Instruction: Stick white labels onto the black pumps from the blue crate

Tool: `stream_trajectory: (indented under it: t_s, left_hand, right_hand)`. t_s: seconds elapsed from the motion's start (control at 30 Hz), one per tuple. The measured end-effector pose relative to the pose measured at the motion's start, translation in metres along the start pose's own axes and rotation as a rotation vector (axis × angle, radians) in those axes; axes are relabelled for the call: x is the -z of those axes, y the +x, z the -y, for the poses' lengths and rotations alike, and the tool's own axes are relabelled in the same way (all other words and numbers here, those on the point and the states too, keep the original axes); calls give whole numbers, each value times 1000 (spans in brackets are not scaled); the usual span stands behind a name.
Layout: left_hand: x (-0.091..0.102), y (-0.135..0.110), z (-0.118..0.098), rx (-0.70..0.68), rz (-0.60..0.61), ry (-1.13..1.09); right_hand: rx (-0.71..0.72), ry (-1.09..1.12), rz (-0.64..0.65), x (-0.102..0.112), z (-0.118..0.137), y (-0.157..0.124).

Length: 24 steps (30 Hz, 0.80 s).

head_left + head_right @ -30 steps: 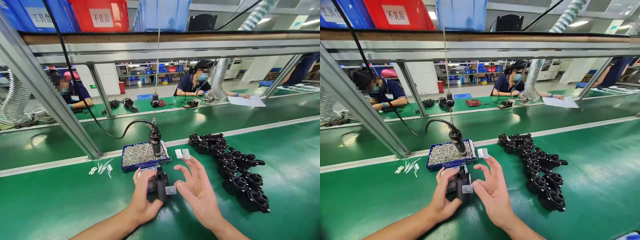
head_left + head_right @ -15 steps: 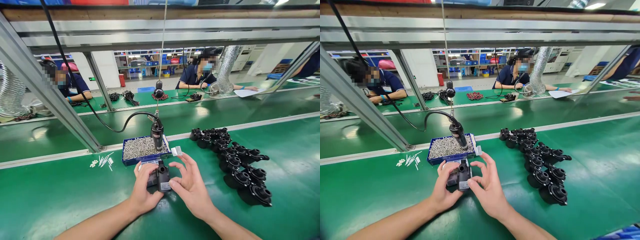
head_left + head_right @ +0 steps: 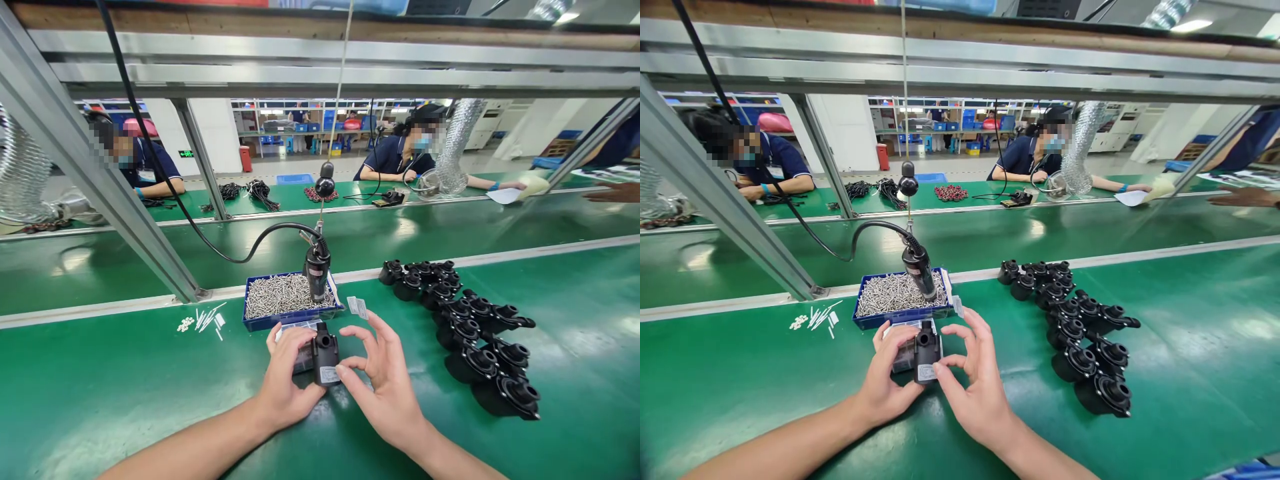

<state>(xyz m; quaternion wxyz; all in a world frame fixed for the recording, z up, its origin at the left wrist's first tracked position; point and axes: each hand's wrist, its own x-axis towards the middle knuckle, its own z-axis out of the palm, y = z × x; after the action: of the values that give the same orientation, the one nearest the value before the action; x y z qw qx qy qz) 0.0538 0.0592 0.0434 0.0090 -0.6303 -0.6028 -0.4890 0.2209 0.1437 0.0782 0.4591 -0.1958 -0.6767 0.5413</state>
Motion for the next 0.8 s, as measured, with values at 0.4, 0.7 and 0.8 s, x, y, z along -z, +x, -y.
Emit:
stream_trajectory:
  t_s: [0.4, 0.7, 0.8]
  left_hand:
    - [0, -4, 1, -37, -43, 4]
    - [0, -25, -1, -171, 36, -118]
    - [-13, -35, -5, 101, 104, -381]
  right_hand:
    - [407, -518, -6, 15, -7, 3]
    - [414, -406, 176, 4, -12, 1]
    - [440, -439, 46, 28, -12, 23]
